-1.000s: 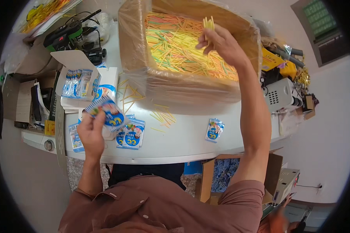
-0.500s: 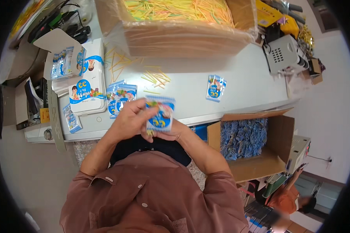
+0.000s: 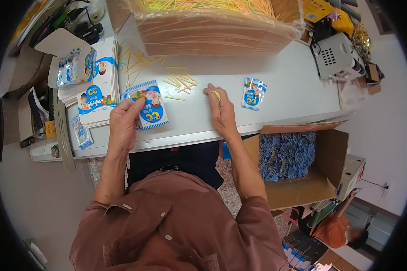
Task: Packaging small blue notebooks with bundles of yellow straws on a factory workbench.
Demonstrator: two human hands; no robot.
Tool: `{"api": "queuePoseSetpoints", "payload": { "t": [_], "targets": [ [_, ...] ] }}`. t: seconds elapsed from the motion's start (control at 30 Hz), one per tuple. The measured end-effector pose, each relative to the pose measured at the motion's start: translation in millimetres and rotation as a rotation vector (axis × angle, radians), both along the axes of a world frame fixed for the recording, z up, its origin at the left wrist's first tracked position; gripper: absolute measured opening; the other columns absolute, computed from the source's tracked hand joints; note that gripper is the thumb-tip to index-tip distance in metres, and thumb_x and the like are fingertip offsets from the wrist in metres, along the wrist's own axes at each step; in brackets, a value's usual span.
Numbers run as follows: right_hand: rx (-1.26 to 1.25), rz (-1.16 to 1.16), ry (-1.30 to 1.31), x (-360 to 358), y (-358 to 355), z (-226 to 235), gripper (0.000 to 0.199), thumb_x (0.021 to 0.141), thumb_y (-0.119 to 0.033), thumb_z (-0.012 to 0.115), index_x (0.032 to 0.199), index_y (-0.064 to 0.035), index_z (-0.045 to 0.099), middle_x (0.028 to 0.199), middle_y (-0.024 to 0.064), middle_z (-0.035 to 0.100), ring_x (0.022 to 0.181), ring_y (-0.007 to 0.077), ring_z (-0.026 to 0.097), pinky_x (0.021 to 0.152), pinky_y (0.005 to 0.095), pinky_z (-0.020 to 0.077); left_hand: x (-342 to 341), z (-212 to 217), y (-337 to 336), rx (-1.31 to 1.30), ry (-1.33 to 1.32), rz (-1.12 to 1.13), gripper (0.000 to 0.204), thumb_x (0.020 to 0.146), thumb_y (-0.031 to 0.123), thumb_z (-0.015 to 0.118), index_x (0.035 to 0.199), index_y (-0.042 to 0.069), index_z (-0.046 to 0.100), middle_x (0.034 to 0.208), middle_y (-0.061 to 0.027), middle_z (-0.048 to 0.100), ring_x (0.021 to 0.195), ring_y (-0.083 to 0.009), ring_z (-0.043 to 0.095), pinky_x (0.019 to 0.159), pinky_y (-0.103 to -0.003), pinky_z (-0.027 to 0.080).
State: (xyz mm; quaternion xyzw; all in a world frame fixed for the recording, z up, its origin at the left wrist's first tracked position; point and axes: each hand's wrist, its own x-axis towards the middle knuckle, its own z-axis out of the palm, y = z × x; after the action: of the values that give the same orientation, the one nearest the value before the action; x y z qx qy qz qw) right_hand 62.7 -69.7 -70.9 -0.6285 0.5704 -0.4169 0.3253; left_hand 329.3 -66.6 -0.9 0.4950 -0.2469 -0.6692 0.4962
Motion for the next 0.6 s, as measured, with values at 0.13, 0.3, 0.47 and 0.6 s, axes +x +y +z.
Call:
{"api": "queuePoseSetpoints", "payload": {
  "t": [0.13,0.3,0.47,0.6],
  "targets": [
    [0.027,-0.143,-0.307,0,-4,11,0.022,0.106,-0.020,0.042,0.110,-0.0009,0.053,0.118,0.0193,0.067,0.131,0.0314,0.052,0.114,0.0384,0.0338,0,-16,7,-0.233,-0.378,-0.255,0.025,0.092,0.016,0.070,0.075,-0.002,0.068,0.066,0.0037,0.059,0.061,-0.0032,0.047,0.052,-0.023,0.036],
    [0.061,0.031,-1.057,26,-8,50,0.017,0.106,-0.019,0.042,0.109,-0.0056,0.052,0.117,0.0220,0.067,0.132,0.0365,0.050,0.119,0.0477,0.0294,-1,-4,6,-0.289,-0.419,-0.514,0.021,0.095,0.014,0.066,0.081,-0.002,0.069,0.071,0.0022,0.064,0.066,-0.0001,0.049,0.056,-0.019,0.039],
    [0.041,0.227,-1.228,58,-11,76,0.018,0.106,-0.021,0.041,0.110,-0.0068,0.052,0.116,0.0251,0.066,0.132,0.0383,0.048,0.120,0.0513,0.0232,-3,-1,12,-0.315,-0.341,-0.525,0.020,0.096,0.014,0.065,0.092,-0.004,0.072,0.075,0.0003,0.067,0.069,-0.0022,0.054,0.058,-0.020,0.042],
    [0.029,0.286,-1.198,76,-8,80,0.019,0.107,-0.023,0.040,0.110,-0.0073,0.049,0.118,0.0259,0.065,0.133,0.0390,0.048,0.119,0.0506,0.0259,0,3,14,-0.334,-0.324,-0.546,0.020,0.096,0.014,0.065,0.098,-0.004,0.072,0.079,-0.0014,0.069,0.072,-0.0036,0.057,0.063,-0.021,0.046]
  ]
}}
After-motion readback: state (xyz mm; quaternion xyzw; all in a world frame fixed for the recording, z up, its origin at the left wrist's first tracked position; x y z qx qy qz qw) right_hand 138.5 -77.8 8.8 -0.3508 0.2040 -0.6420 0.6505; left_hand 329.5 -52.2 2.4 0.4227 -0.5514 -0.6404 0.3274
